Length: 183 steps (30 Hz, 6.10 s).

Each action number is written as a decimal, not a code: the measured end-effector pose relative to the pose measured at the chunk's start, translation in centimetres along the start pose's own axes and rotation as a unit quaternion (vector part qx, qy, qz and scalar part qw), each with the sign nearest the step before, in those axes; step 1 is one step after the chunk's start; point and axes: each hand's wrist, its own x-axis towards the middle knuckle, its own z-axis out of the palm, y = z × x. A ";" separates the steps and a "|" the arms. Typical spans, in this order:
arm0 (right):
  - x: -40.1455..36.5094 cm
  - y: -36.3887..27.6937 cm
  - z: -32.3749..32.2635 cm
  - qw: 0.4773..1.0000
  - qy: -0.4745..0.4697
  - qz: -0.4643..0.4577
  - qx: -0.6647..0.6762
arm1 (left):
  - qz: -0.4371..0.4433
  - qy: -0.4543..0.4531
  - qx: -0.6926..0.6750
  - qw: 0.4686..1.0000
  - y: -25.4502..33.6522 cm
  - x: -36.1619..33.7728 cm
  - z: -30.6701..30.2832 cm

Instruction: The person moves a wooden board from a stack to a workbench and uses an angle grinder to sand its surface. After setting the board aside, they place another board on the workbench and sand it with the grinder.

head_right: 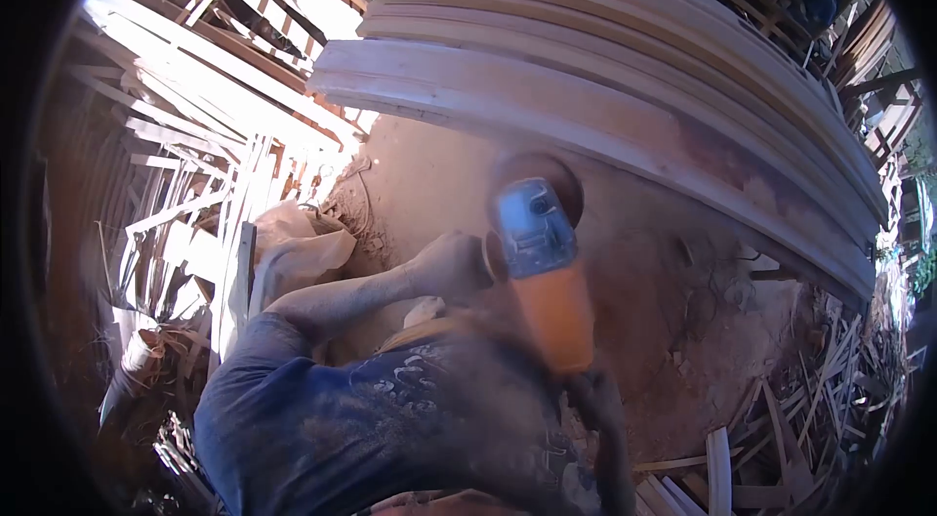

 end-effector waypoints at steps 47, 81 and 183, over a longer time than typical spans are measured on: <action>11.0 -16.8 2.4 0.963 0.212 -0.029 0.163 | 0.204 0.132 0.200 0.949 -3.2 22.9 -19.1; 6.7 -26.4 15.8 0.887 0.304 0.162 0.307 | 0.392 0.031 0.216 0.894 -6.4 26.7 -20.6; 19.1 -47.8 24.7 0.989 -0.100 -0.106 0.019 | -0.080 0.218 0.183 0.955 -37.1 7.5 -38.0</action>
